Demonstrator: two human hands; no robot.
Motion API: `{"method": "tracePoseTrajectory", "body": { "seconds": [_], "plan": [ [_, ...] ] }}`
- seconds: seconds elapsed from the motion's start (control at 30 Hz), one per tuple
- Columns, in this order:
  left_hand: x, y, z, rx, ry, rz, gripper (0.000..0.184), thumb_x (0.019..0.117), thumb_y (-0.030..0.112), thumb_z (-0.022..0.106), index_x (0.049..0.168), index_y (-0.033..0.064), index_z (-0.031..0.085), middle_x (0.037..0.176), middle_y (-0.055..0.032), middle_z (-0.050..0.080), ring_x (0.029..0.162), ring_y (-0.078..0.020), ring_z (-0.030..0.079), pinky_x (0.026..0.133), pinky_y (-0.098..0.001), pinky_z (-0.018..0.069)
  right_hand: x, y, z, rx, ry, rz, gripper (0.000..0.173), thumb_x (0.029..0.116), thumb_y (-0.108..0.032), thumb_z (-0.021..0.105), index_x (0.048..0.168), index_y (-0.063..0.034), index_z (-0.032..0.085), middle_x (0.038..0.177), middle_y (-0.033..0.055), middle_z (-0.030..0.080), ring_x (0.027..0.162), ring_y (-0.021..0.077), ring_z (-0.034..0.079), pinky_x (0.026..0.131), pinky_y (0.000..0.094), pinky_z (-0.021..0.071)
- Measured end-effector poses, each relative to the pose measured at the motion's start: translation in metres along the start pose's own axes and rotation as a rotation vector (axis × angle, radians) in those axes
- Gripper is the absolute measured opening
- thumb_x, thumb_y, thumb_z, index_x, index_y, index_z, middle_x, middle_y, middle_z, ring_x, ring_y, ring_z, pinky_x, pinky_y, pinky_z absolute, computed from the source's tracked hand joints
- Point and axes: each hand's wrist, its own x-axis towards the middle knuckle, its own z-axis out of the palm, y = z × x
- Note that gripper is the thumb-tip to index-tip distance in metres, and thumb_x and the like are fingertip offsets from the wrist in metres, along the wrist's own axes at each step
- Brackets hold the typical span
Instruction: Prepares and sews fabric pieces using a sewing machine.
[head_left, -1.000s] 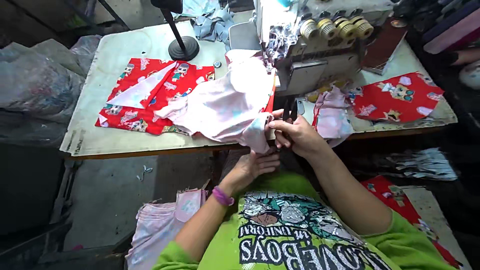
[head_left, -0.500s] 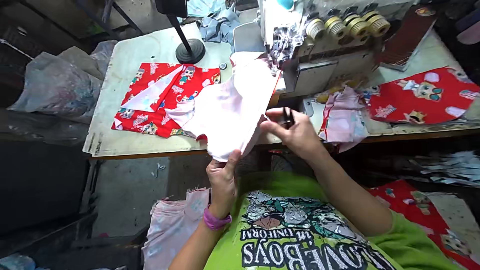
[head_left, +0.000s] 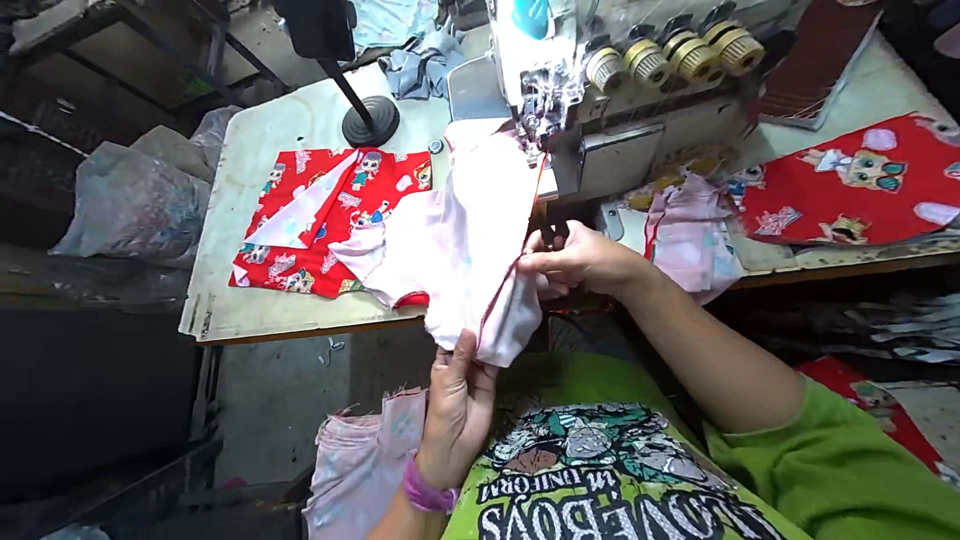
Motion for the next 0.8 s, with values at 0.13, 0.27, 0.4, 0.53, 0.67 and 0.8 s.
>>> {"method": "tracePoseTrajectory", "body": {
  "seconds": [0.13, 0.27, 0.4, 0.53, 0.67, 0.8],
  "plan": [
    [-0.004, -0.013, -0.003, -0.212, -0.065, -0.284, 0.018, 0.1024, 0.021, 0.059, 0.106, 0.0065, 0.068, 0.097, -0.0105, 0.075, 0.088, -0.0178, 0.076, 0.083, -0.0297, 0.0626, -0.021, -0.01, -0.006, -0.131, 0.182, 0.011, 0.017, 0.0857, 0.001, 0.076, 0.077, -0.0094, 0.066, 0.059, -0.0038, 0.062, 0.042, 0.0003, 0.048, 0.041, 0.0151, 0.0408],
    [0.007, -0.024, 0.0, -0.209, -0.404, -0.438, 0.036, 0.0845, 0.034, 0.081, 0.11, 0.0087, 0.076, 0.106, -0.009, 0.077, 0.1, -0.0179, 0.075, 0.093, -0.0319, 0.0596, -0.054, -0.013, 0.0, -0.382, 0.311, -0.125, 0.011, 0.0868, -0.015, 0.079, 0.08, -0.0128, 0.07, 0.061, -0.0114, 0.06, 0.049, -0.0065, 0.051, 0.046, 0.0109, 0.0434],
    [0.017, -0.032, 0.008, 0.207, -0.213, 0.096, 0.017, 0.0928, 0.005, 0.07, 0.109, 0.002, 0.066, 0.097, -0.0058, 0.076, 0.093, -0.0127, 0.074, 0.088, -0.0308, 0.061, -0.058, 0.0, 0.002, -0.371, 0.428, -0.113, 0.009, 0.0911, -0.01, 0.074, 0.098, -0.0044, 0.072, 0.069, -0.0083, 0.064, 0.052, -0.0054, 0.054, 0.048, 0.0115, 0.0462],
    [0.019, -0.031, 0.0, 0.295, -0.255, 0.498, 0.023, 0.0849, 0.008, 0.081, 0.107, 0.0117, 0.073, 0.102, 0.0002, 0.078, 0.098, -0.0106, 0.074, 0.093, -0.0311, 0.0605, -0.071, -0.013, 0.01, -0.454, 0.519, -0.279, 0.007, 0.0914, -0.015, 0.072, 0.097, -0.0106, 0.072, 0.076, -0.0145, 0.065, 0.059, -0.0102, 0.056, 0.053, 0.008, 0.0482],
    [0.023, -0.039, -0.002, 0.265, -0.142, 0.487, 0.024, 0.0807, 0.011, 0.085, 0.101, 0.0128, 0.073, 0.094, 0.0022, 0.078, 0.089, -0.0081, 0.075, 0.085, -0.0282, 0.0628, -0.063, 0.011, 0.015, -0.291, 0.58, -0.213, 0.002, 0.0917, -0.011, 0.071, 0.093, -0.0103, 0.071, 0.077, -0.0126, 0.066, 0.056, -0.0069, 0.054, 0.051, 0.0114, 0.0466],
    [0.04, -0.045, 0.005, 0.276, -0.036, 0.475, 0.029, 0.0813, 0.009, 0.084, 0.105, 0.0095, 0.067, 0.091, 0.0053, 0.078, 0.086, -0.0054, 0.075, 0.082, -0.0258, 0.0631, -0.042, 0.018, 0.012, -0.226, 0.648, -0.265, 0.001, 0.0912, -0.011, 0.072, 0.091, -0.0124, 0.072, 0.075, -0.0128, 0.067, 0.053, -0.0068, 0.052, 0.049, 0.0111, 0.0444]
  ]
}}
